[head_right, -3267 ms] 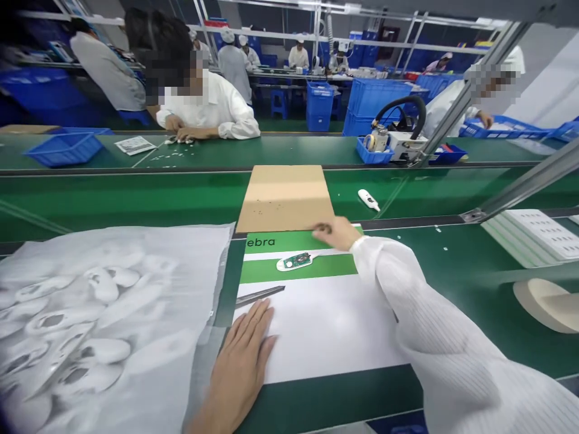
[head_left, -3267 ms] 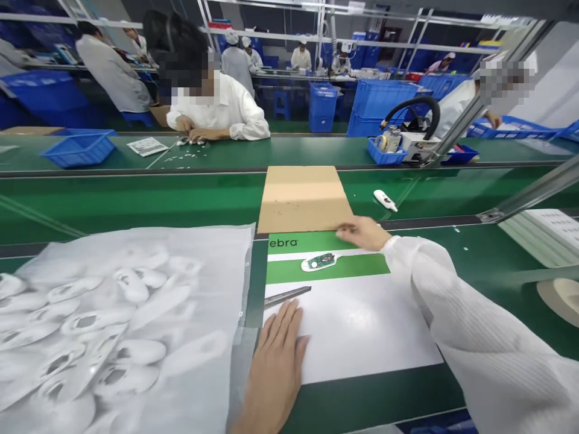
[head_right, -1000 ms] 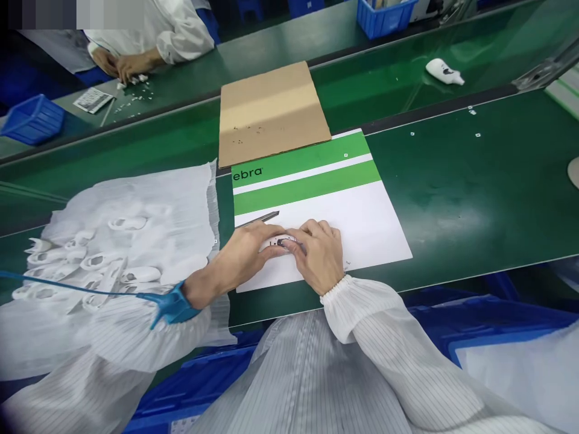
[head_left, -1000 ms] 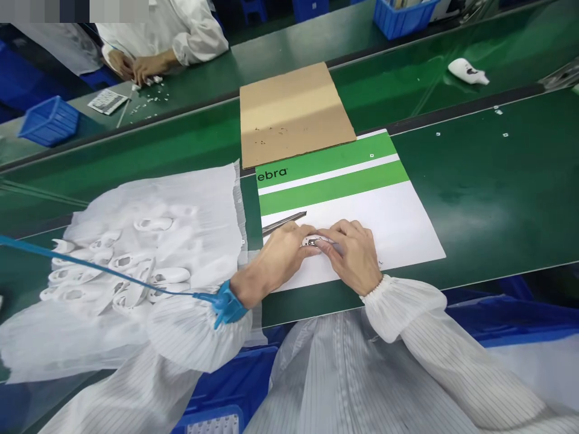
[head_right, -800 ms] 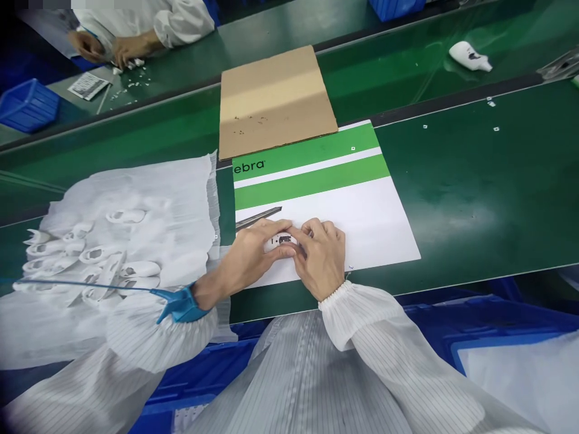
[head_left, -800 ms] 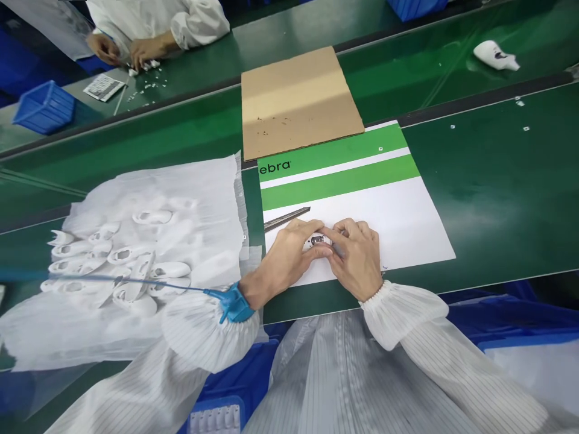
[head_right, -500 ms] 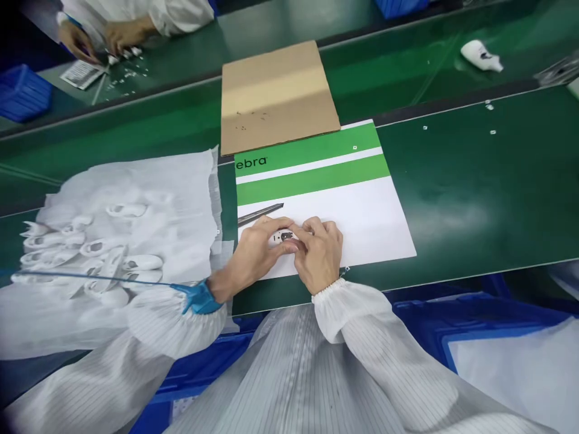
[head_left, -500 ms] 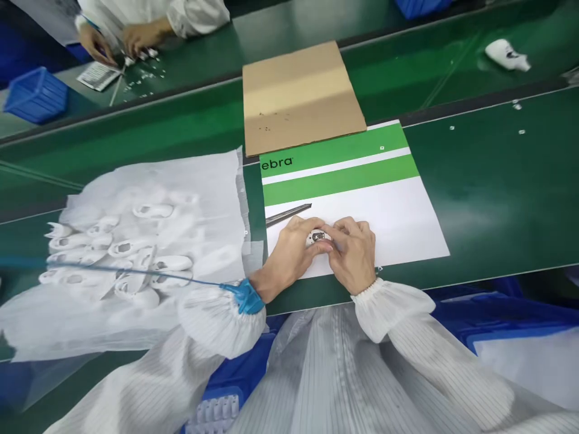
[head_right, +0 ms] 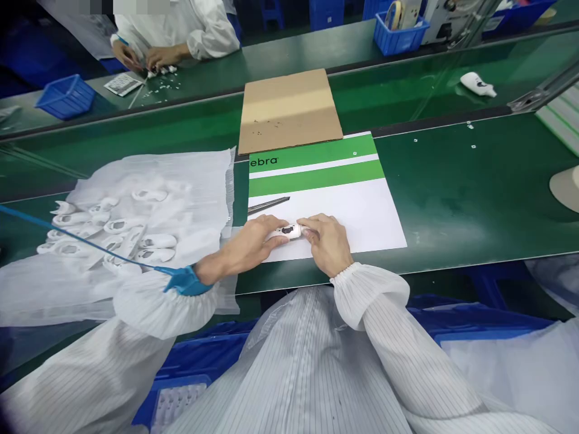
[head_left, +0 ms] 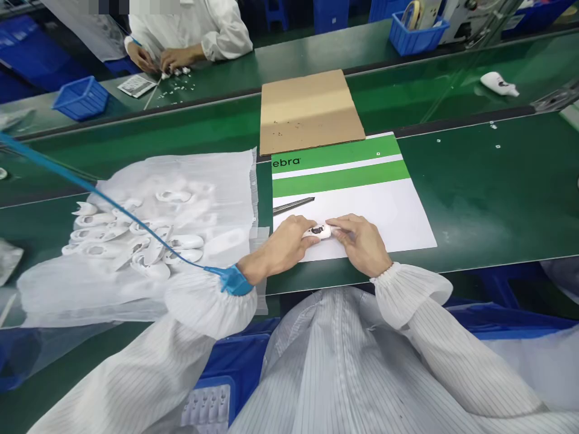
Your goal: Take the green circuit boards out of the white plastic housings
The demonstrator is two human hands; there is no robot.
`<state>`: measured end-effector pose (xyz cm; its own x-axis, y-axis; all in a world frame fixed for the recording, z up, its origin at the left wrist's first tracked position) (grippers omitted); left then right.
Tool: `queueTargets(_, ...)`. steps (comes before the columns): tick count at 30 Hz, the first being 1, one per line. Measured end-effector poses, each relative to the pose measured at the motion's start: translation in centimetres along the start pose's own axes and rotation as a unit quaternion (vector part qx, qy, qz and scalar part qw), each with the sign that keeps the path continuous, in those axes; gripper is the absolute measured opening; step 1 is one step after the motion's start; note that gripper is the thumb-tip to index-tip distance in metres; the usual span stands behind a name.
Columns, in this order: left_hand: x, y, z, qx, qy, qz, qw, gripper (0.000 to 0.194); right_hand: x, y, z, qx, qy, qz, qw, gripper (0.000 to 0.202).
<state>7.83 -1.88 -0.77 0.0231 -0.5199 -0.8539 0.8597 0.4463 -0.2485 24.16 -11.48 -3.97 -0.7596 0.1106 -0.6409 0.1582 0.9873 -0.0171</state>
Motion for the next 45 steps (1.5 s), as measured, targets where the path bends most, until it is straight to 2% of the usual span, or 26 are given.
queueTargets(2, -0.7, -0.1, 0.3, -0.026, -0.029, -0.025, 0.999, 0.036, -0.2, -0.2, -0.1, 0.0, 0.005, -0.001, 1.0, 0.028)
queueTargets(4, -0.8, -0.2, 0.4, -0.036, -0.048, -0.025, 0.998, 0.035, -0.3, -0.3, -0.1, -0.011, 0.004, 0.002, 1.0, 0.026)
queueTargets(6, -0.1, -0.2, 0.6, -0.032, -0.037, 0.008, 0.999, 0.032, -0.2, -0.4, -0.3, -0.032, -0.027, 0.003, 0.999, 0.024)
queueTargets(8, 1.0, -0.4, 0.7, -0.015, 0.0, 0.063, 0.998, 0.024, 0.1, -0.4, -0.7, -0.063, -0.113, -0.003, 0.992, 0.025)
queueTargets(10, 2.2, -0.6, 1.0, 0.005, 0.031, 0.122, 0.992, 0.017, 0.3, -0.4, -1.4, -0.104, -0.223, -0.008, 0.969, 0.027)
queueTargets(12, 3.0, -0.9, 1.1, 0.013, 0.035, 0.158, 0.987, 0.016, 0.5, -0.3, -2.2, -0.143, -0.314, -0.019, 0.938, 0.026)
queueTargets(14, 3.5, -1.1, 1.2, 0.01, 0.029, 0.167, 0.986, 0.019, 0.7, -0.1, -3.0, -0.173, -0.376, -0.035, 0.91, 0.021)
queueTargets(17, 3.4, -1.0, 1.2, 0.002, 0.037, 0.138, 0.99, 0.023, 0.9, 0.3, -3.6, -0.203, -0.423, -0.06, 0.881, 0.021)
queueTargets(19, 3.0, -0.6, 1.1, 0.004, 0.058, 0.105, 0.993, 0.023, 1.0, 0.7, -3.4, -0.201, -0.413, -0.071, 0.885, 0.02)
queueTargets(22, 2.7, -0.1, 1.0, 0.02, 0.089, 0.06, 0.994, 0.017, 0.7, 1.2, -2.6, -0.165, -0.341, -0.077, 0.922, 0.016)
queueTargets(25, 2.8, -0.1, 0.9, 0.027, 0.075, 0.058, 0.995, 0.019, 0.1, 1.4, -1.9, -0.154, -0.238, -0.098, 0.954, 0.008)
queueTargets(27, 2.9, -0.5, 0.6, 0.024, 0.053, 0.072, 0.996, 0.024, 0.0, 1.3, -1.9, -0.163, -0.247, -0.103, 0.95, 0.011)
queueTargets(32, 1.7, -0.4, -0.5, 0.034, -0.067, 0.056, 0.996, 0.026, 0.7, 0.7, -3.1, -0.173, -0.382, -0.074, 0.905, 0.017)
queueTargets(34, 0.8, 0.6, -1.0, 0.027, -0.102, 0.086, 0.991, 0.032, 1.1, 0.5, -3.6, -0.177, -0.395, -0.067, 0.899, 0.017)
queueTargets(37, 0.4, 2.6, -1.2, 0.042, -0.067, 0.14, 0.987, 0.032, 1.5, 0.1, -3.9, -0.178, -0.417, -0.045, 0.89, 0.02)
queueTargets(40, 0.9, 3.6, -1.3, 0.05, -0.038, 0.134, 0.989, 0.029, 1.7, -0.2, -4.0, -0.177, -0.413, -0.042, 0.892, 0.021)
queueTargets(42, 1.0, 3.6, -1.3, 0.044, -0.042, 0.122, 0.991, 0.026, 1.5, -0.2, -4.2, -0.177, -0.388, -0.043, 0.903, 0.022)
queueTargets(45, 0.5, 3.5, -1.3, 0.07, -0.041, 0.092, 0.992, 0.027, 1.0, 0.0, -4.5, -0.175, -0.342, -0.036, 0.923, 0.024)
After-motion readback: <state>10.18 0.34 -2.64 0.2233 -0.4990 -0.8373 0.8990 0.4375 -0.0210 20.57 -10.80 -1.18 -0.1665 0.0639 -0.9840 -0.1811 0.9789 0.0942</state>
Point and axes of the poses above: each hand's wrist, its own y-axis towards the middle knuckle, its own x-axis out of the palm, z = x × y, the point moved 2 cm from there along y, towards the middle knuckle, and after that the axes turned 7 degrees about -z, right-handed, at the moved point
